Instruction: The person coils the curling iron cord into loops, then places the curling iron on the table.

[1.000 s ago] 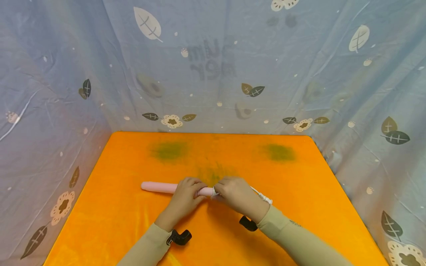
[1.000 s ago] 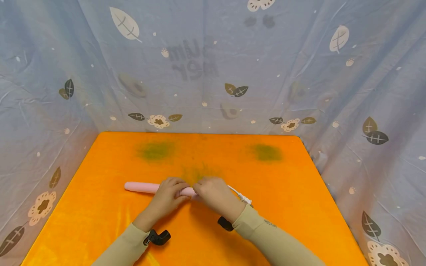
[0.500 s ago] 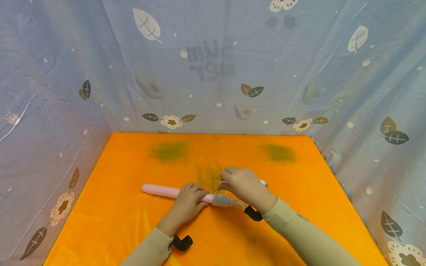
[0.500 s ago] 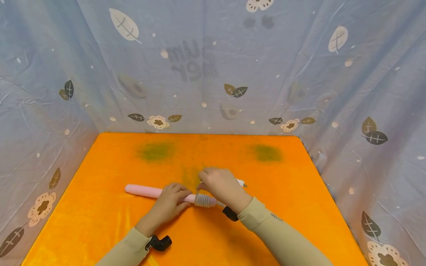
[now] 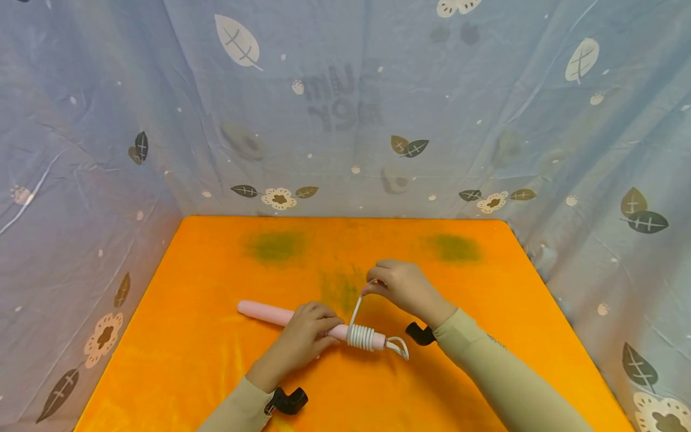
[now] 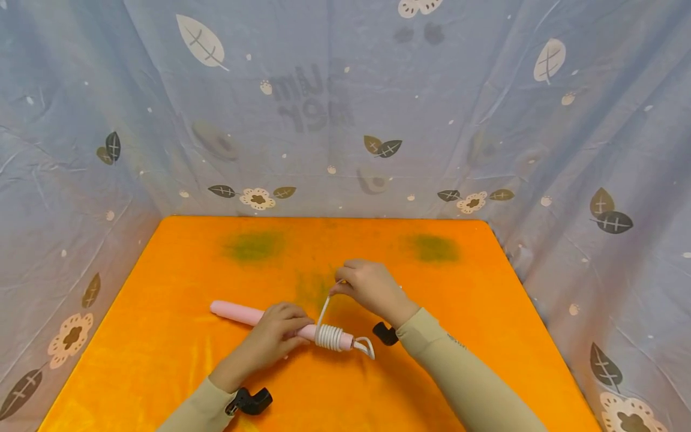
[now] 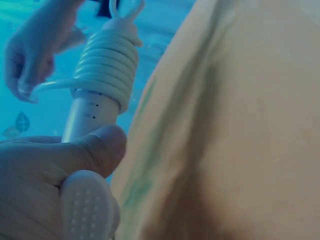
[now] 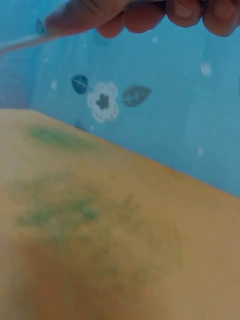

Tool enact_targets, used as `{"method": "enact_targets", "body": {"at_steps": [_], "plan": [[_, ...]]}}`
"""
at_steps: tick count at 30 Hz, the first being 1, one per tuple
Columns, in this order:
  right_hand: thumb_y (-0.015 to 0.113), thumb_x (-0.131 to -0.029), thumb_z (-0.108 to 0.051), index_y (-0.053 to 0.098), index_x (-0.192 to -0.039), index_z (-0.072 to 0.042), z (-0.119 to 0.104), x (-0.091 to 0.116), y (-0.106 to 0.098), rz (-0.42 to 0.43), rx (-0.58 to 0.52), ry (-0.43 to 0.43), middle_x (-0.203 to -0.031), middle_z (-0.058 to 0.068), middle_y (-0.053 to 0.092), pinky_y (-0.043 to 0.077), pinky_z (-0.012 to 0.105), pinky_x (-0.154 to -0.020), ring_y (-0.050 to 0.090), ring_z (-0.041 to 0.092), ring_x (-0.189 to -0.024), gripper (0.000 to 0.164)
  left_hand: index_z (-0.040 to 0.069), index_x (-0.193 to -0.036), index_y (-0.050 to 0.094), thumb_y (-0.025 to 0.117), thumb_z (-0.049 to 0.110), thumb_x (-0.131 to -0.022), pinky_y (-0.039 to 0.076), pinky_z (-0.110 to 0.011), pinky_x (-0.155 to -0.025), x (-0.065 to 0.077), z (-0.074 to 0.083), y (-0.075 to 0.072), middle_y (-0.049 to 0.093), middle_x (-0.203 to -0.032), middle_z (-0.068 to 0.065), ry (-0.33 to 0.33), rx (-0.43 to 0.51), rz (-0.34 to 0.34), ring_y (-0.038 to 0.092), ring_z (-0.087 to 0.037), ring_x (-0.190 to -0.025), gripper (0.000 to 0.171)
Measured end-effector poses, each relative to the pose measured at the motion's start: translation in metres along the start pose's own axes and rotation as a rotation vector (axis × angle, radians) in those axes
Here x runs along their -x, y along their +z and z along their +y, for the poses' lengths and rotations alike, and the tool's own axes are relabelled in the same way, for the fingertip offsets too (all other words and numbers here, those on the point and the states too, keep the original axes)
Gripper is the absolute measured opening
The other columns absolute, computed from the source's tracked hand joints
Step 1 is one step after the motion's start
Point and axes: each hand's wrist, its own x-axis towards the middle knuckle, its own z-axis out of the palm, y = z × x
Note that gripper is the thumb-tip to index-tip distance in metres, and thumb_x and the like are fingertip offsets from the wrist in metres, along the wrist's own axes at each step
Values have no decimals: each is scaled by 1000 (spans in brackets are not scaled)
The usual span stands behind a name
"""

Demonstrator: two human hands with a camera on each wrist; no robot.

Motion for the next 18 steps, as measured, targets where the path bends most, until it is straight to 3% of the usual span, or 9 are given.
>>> {"method": "enact_targets", "body": {"at_steps": [6, 12, 18], "plan": [[72, -86, -34, 70, -85, -22, 14, 5, 14, -23, -21, 57, -77, -14, 54, 46, 17, -59, 49, 0, -65, 12, 18, -109, 72, 78, 26, -83, 40, -40, -93, -1, 2, -5, 62, -109, 9, 46, 56, 65, 51, -14, -107, 27], [66, -90, -36, 71, -82, -20, 23, 12, 34, -138, -100, 158, -75, -16, 59, 47, 20, -62, 50, -1, -64, 19, 17, -110, 72, 79, 22, -81, 41, -42, -92, -5, 2, -11, 63, -113, 4, 59, 107, 132, 52, -16, -108, 30], [62, -95, -32, 69, -80, -16, 19, 15, 44, -236, -205, 263, -73, -8, 63, 46, 23, -59, 49, 3, -59, 23, 15, -113, 72, 79, 21, -81, 42, -43, -90, -13, 2, -16, 62, -114, 4, 35, 152, 204, 52, -17, -105, 33]]}}
